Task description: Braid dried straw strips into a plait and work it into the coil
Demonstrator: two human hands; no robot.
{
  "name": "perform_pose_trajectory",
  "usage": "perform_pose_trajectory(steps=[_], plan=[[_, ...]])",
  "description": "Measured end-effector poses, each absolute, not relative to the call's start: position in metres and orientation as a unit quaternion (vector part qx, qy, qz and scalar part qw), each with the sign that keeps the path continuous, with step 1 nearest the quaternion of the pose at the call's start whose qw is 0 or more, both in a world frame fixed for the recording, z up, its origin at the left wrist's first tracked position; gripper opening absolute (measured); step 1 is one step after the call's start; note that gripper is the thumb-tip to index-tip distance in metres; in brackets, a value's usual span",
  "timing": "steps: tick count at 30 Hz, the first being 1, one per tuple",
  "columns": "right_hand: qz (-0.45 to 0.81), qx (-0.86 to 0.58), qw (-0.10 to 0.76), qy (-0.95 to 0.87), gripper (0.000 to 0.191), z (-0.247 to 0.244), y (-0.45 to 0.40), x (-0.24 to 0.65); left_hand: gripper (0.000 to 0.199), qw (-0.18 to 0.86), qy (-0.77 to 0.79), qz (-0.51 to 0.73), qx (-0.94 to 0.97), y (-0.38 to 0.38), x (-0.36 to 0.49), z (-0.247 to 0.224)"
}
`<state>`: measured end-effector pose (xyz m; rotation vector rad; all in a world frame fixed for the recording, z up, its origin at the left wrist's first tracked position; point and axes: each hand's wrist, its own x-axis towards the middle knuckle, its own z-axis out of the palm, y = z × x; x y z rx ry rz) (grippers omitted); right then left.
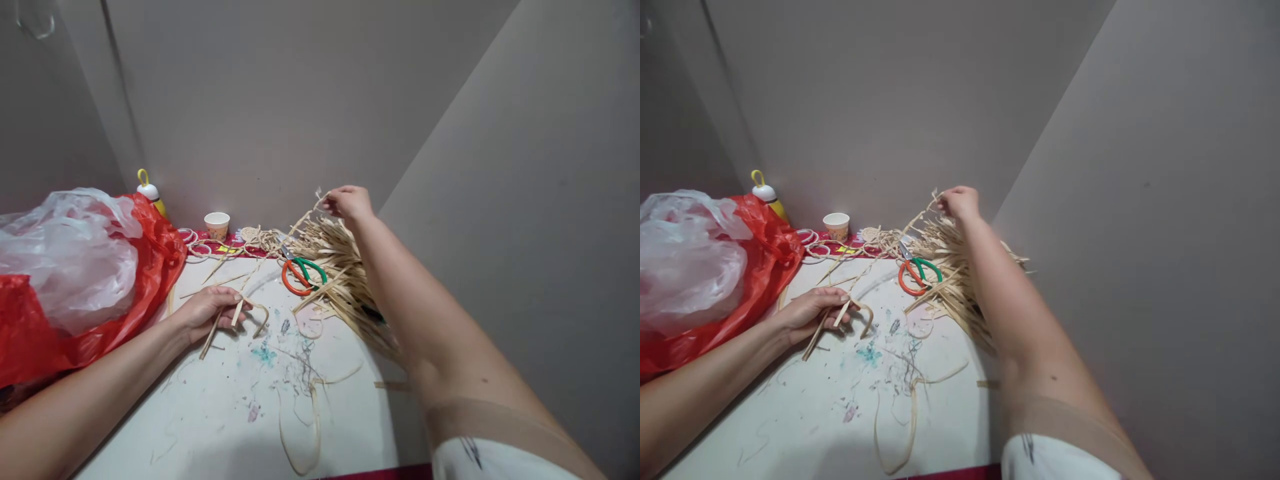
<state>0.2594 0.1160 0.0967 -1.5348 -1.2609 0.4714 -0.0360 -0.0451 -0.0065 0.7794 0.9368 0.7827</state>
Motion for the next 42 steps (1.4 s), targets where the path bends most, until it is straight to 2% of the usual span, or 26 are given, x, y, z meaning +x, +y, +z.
perform_pose_trajectory(steps=[5, 7, 9, 13, 17, 21, 23, 25, 28, 30, 31, 35, 36, 42], plan=[[0.121, -0.623, 0.466, -0.617, 0.04, 0.071, 0.114, 0.209, 0.004, 0.749, 0.456, 0.352, 0.327, -0.04, -0.033, -0.008], [0.118, -0.564, 0.427, -0.697, 0.035, 0.056, 0.09, 0.19, 0.005, 0.748, 0.459, 0.347, 0.33, -0.04, -0.032, -0.006], [0.146, -0.44, 0.327, -0.823, 0.031, 0.041, 0.063, 0.173, 0.006, 0.747, 0.457, 0.34, 0.343, -0.042, -0.031, -0.006], [0.208, -0.263, 0.174, -0.926, 0.047, 0.02, 0.023, 0.158, 0.008, 0.746, 0.439, 0.327, 0.379, -0.043, -0.032, -0.008], [0.185, -0.256, 0.115, -0.942, 0.024, 0.011, 0.017, 0.163, 0.01, 0.751, 0.411, 0.3, 0.421, -0.044, -0.035, -0.01], [0.113, -0.228, 0.113, -0.96, 0.019, 0.01, 0.02, 0.171, 0.012, 0.759, 0.395, 0.27, 0.441, -0.045, -0.035, -0.009], [0.126, -0.218, 0.116, -0.961, 0.019, 0.01, 0.02, 0.172, 0.013, 0.756, 0.4, 0.263, 0.447, -0.046, -0.034, -0.009], [0.187, -0.241, 0.161, -0.939, 0.017, 0.012, 0.017, 0.174, 0.013, 0.745, 0.41, 0.261, 0.457, -0.048, -0.033, -0.009], [0.295, -0.343, 0.312, -0.835, 0.021, 0.019, 0.008, 0.179, 0.015, 0.726, 0.416, 0.263, 0.481, -0.053, -0.032, -0.009], [0.371, -0.424, 0.384, -0.732, 0.015, 0.023, 0.0, 0.183, 0.017, 0.72, 0.414, 0.26, 0.492, -0.056, -0.031, -0.008], [0.423, -0.457, 0.384, -0.682, 0.014, 0.024, -0.003, 0.184, 0.018, 0.718, 0.412, 0.259, 0.497, -0.057, -0.03, -0.008], [0.644, -0.523, 0.264, -0.492, 0.032, 0.012, -0.015, 0.177, 0.018, 0.703, 0.419, 0.255, 0.516, -0.06, -0.026, -0.009], [0.674, -0.523, 0.263, -0.451, 0.032, 0.006, -0.016, 0.173, 0.018, 0.697, 0.423, 0.25, 0.521, -0.06, -0.026, -0.01], [0.759, -0.43, 0.405, -0.275, 0.009, -0.012, -0.01, 0.151, 0.02, 0.685, 0.43, 0.243, 0.536, -0.062, -0.025, -0.01]])
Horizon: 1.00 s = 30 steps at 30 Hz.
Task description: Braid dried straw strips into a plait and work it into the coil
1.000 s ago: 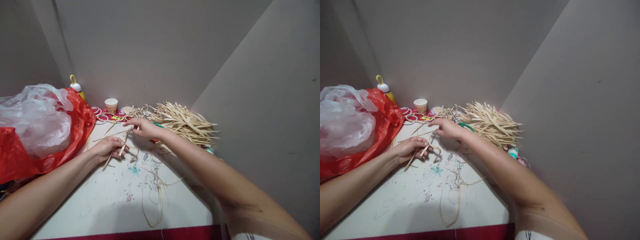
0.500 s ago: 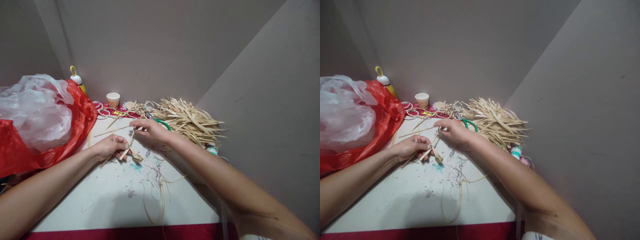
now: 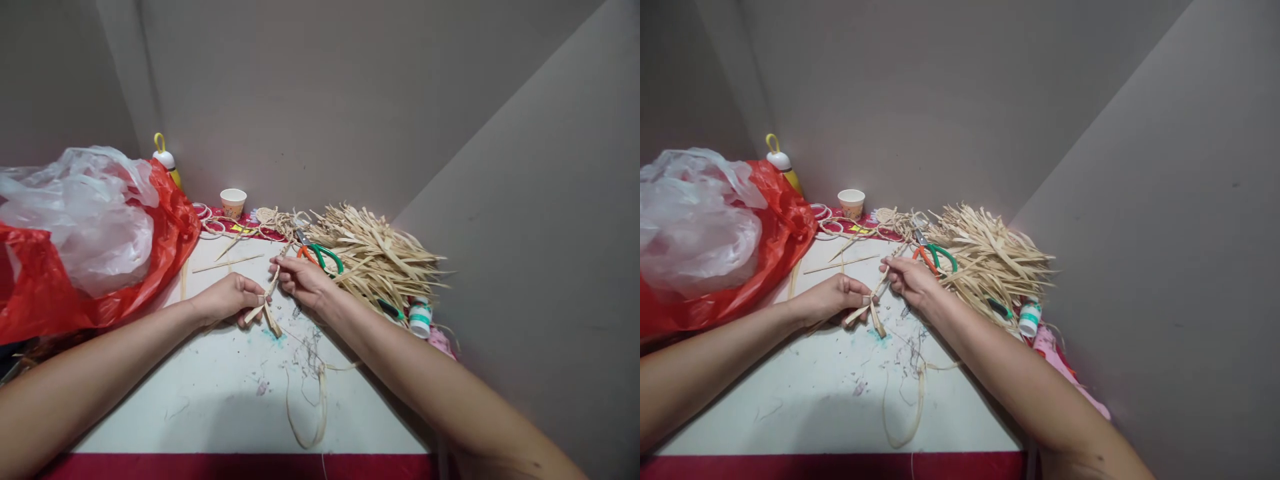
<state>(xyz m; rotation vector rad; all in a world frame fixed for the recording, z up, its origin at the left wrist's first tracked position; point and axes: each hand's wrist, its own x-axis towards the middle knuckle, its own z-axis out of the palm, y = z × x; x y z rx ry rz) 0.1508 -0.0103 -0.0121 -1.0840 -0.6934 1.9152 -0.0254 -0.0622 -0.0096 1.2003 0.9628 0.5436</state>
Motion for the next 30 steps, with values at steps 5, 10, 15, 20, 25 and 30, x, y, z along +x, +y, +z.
perform_pose_trajectory(steps=[5, 10, 15, 20, 25, 30], plan=[[0.739, -0.437, 0.457, -0.232, 0.02, -0.016, -0.002, 0.149, 0.017, 0.695, 0.431, 0.252, 0.517, -0.061, -0.026, -0.007], [0.71, -0.441, 0.496, -0.237, 0.016, -0.019, 0.001, 0.154, 0.018, 0.69, 0.426, 0.231, 0.537, -0.061, -0.028, -0.011], [0.659, -0.467, 0.508, -0.298, 0.024, -0.017, 0.002, 0.16, 0.022, 0.665, 0.409, 0.196, 0.593, -0.066, -0.027, -0.014], [0.628, -0.495, 0.51, -0.318, 0.028, -0.019, 0.004, 0.159, 0.027, 0.632, 0.401, 0.174, 0.64, -0.07, -0.024, -0.013], [0.667, -0.473, 0.485, -0.308, 0.022, -0.016, 0.002, 0.162, 0.027, 0.639, 0.392, 0.165, 0.642, -0.071, -0.026, -0.016], [0.652, -0.441, 0.519, -0.334, 0.022, -0.006, 0.002, 0.177, 0.025, 0.654, 0.388, 0.173, 0.626, -0.07, -0.027, -0.021]])
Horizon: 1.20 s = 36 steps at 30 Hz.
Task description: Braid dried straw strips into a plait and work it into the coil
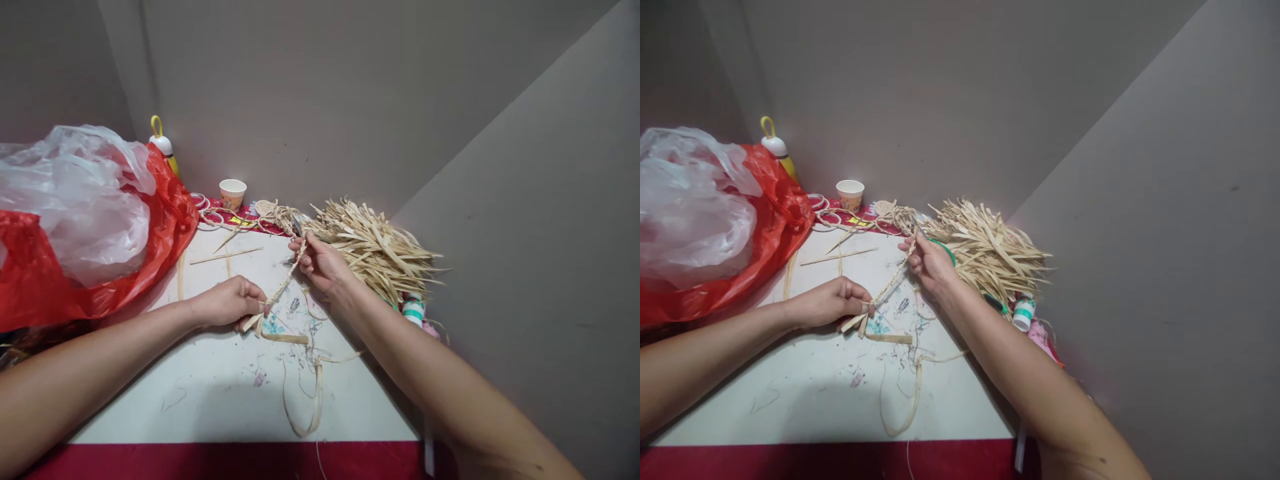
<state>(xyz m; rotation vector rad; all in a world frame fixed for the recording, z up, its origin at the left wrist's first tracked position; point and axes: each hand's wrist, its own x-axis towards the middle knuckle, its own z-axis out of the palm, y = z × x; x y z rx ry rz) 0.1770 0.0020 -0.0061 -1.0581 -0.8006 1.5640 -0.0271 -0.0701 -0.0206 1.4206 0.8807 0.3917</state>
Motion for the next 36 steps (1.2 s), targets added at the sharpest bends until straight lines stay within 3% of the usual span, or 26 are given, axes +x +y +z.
perform_pose_trajectory(steps=[7, 15, 21, 27, 33, 36], plan=[[0.634, -0.399, 0.564, -0.349, 0.008, -0.003, 0.003, 0.182, 0.028, 0.645, 0.38, 0.165, 0.642, -0.069, -0.028, -0.022], [0.593, -0.411, 0.604, -0.339, 0.01, -0.003, 0.008, 0.181, 0.029, 0.634, 0.36, 0.133, 0.672, -0.072, -0.028, -0.014], [0.591, -0.42, 0.605, -0.328, 0.016, 0.0, 0.009, 0.181, 0.032, 0.616, 0.354, 0.12, 0.693, -0.073, -0.028, -0.01], [0.61, -0.413, 0.575, -0.357, 0.006, 0.001, 0.008, 0.185, 0.031, 0.598, 0.371, 0.137, 0.697, -0.075, -0.027, -0.014], [0.549, -0.442, 0.612, -0.359, 0.018, 0.01, 0.008, 0.188, 0.031, 0.608, 0.39, 0.137, 0.677, -0.075, -0.026, -0.016], [0.582, -0.423, 0.626, -0.302, 0.019, 0.016, 0.006, 0.183, 0.031, 0.602, 0.387, 0.134, 0.686, -0.075, -0.025, -0.014]])
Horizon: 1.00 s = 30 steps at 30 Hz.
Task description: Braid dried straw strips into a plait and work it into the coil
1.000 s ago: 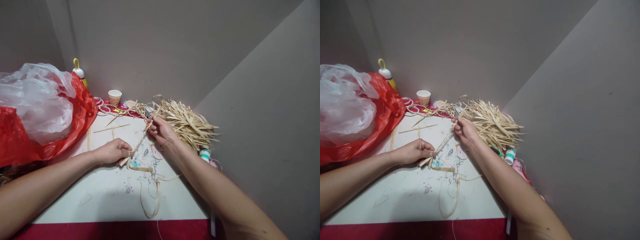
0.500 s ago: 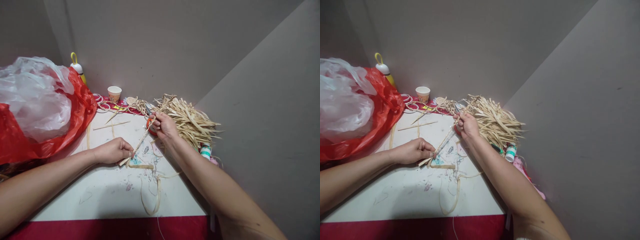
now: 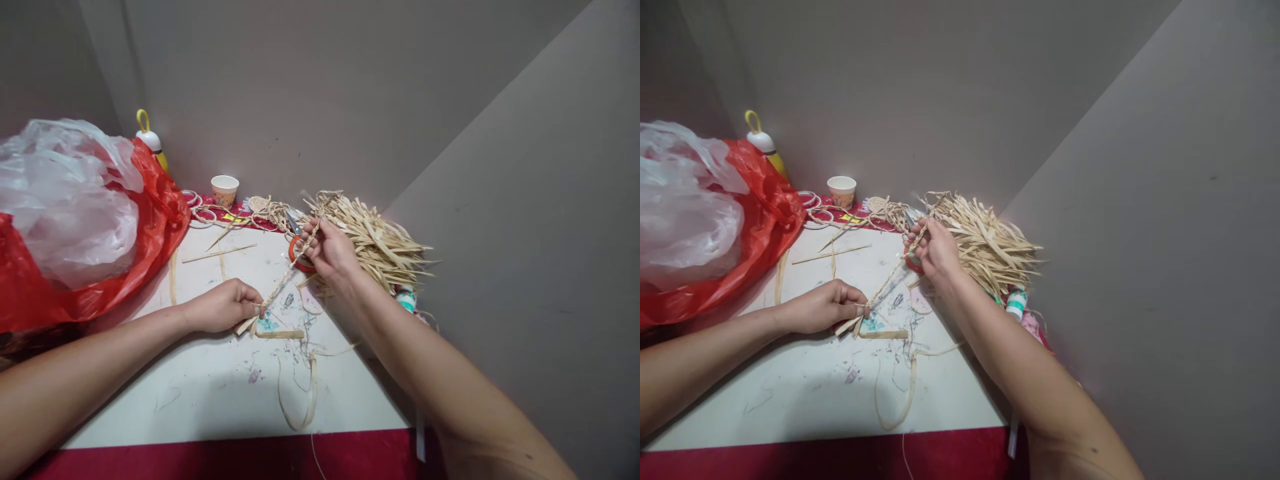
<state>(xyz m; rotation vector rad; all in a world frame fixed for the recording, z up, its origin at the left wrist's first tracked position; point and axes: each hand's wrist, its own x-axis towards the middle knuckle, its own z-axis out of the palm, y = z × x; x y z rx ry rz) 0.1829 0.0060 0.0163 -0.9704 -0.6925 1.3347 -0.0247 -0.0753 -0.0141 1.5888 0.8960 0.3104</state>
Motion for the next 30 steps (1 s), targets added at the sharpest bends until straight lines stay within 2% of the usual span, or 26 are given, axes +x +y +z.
perform_pose_trajectory(steps=[4, 15, 24, 30], plan=[[0.628, -0.403, 0.622, -0.238, 0.024, 0.024, 0.003, 0.172, 0.029, 0.571, 0.364, 0.137, 0.723, -0.078, -0.023, -0.011], [0.562, -0.422, 0.666, -0.248, 0.017, 0.013, 0.01, 0.158, 0.032, 0.529, 0.349, 0.119, 0.764, -0.081, -0.022, -0.006], [0.561, -0.42, 0.663, -0.263, 0.015, 0.017, 0.014, 0.171, 0.031, 0.608, 0.405, 0.167, 0.662, -0.078, -0.023, -0.019], [0.537, -0.44, 0.633, -0.343, 0.006, 0.014, 0.018, 0.197, 0.032, 0.634, 0.414, 0.188, 0.625, -0.076, -0.022, -0.02]])
